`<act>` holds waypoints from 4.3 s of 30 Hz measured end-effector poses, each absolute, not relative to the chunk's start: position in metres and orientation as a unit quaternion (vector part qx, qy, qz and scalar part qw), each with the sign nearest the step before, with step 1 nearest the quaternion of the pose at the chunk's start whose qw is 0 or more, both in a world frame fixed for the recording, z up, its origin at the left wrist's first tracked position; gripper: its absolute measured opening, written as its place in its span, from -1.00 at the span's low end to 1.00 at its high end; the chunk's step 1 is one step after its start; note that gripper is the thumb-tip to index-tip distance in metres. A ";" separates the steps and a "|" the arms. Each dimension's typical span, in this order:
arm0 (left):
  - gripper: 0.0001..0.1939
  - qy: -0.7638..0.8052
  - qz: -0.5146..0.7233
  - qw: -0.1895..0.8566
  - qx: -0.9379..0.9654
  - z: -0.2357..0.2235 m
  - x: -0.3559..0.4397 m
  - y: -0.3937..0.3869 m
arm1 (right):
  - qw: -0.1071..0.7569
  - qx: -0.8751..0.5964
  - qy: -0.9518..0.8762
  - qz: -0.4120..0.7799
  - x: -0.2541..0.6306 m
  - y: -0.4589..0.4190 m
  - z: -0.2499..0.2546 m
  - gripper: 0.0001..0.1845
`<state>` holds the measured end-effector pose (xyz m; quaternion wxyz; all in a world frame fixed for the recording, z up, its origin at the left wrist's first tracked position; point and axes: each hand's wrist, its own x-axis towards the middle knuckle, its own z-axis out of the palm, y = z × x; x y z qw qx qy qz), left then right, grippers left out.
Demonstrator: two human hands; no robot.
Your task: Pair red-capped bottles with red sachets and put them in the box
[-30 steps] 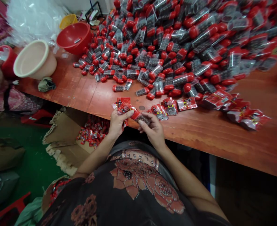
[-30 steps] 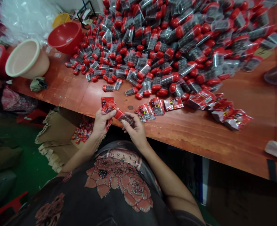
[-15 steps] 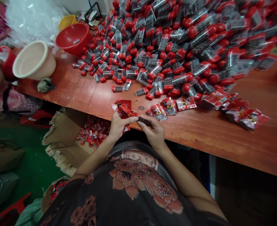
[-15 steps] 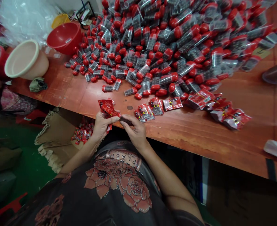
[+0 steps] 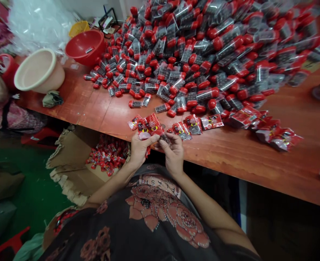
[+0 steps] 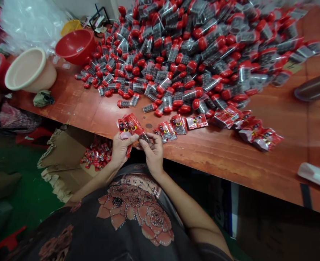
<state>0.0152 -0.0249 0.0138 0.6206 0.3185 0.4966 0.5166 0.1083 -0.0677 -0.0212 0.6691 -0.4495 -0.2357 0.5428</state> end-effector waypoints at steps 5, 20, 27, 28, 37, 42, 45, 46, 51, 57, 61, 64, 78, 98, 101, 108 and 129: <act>-0.69 0.504 0.502 0.621 0.330 0.011 0.016 -0.028 | 0.675 -0.465 -0.220 0.529 0.105 -0.070 -0.024 -0.71; -0.73 0.461 0.476 0.666 0.342 0.013 0.010 -0.012 | 0.652 -0.476 -0.345 0.480 0.115 -0.069 -0.030 -0.75; -0.68 0.452 0.451 0.696 0.328 0.011 0.007 -0.004 | 0.633 -0.469 -0.315 0.530 0.114 -0.062 -0.028 -0.67; -0.66 0.450 0.459 0.692 0.329 0.012 0.006 -0.001 | 0.626 -0.461 -0.325 0.538 0.116 -0.062 -0.028 -0.63; -0.70 0.427 0.478 0.707 0.298 0.009 0.017 0.000 | 0.646 -0.486 -0.306 0.503 0.116 -0.065 -0.031 -0.59; -0.65 0.452 0.485 0.690 0.291 0.009 0.021 0.000 | 0.662 -0.478 -0.252 0.519 0.114 -0.060 -0.034 -0.56; -0.61 0.460 0.515 0.671 0.270 0.011 0.024 0.003 | 0.678 -0.472 -0.225 0.516 0.117 -0.058 -0.033 -0.56; -0.61 0.459 0.521 0.669 0.266 0.011 0.024 0.003 | 0.684 -0.473 -0.219 0.511 0.118 -0.057 -0.032 -0.56; -0.69 0.436 0.544 0.654 0.294 0.003 0.016 0.007 | 0.703 -0.473 -0.195 0.494 0.125 -0.056 -0.029 -0.57; -0.92 0.499 0.479 0.654 0.306 -0.007 0.001 0.018 | 0.686 -0.489 -0.199 0.500 0.127 -0.055 -0.029 -0.56; -0.98 0.512 0.477 0.655 0.285 -0.007 0.004 0.019 | 0.693 -0.477 -0.191 0.505 0.125 -0.054 -0.030 -0.57; -0.82 0.497 0.445 0.696 0.264 -0.006 0.006 0.017 | 0.686 -0.491 -0.187 0.503 0.124 -0.053 -0.030 -0.56; -0.54 0.516 0.374 0.640 0.429 0.003 0.005 0.015 | 0.684 -0.492 -0.193 0.502 0.122 -0.052 -0.035 -0.54; -0.68 0.447 0.418 0.654 0.444 0.001 0.012 0.020 | 0.703 -0.465 -0.214 0.494 0.120 -0.054 -0.042 -0.61; -0.75 0.475 0.410 0.638 0.446 -0.001 0.014 0.018 | 0.707 -0.464 -0.209 0.491 0.117 -0.055 -0.041 -0.63; -0.73 0.478 0.416 0.636 0.441 -0.004 0.021 -0.001 | 0.716 -0.448 -0.167 0.509 0.112 -0.056 -0.033 -0.67; -0.74 0.464 0.385 0.701 0.380 0.001 0.021 -0.009 | 0.615 -0.477 -0.310 0.546 0.128 -0.065 -0.032 -0.47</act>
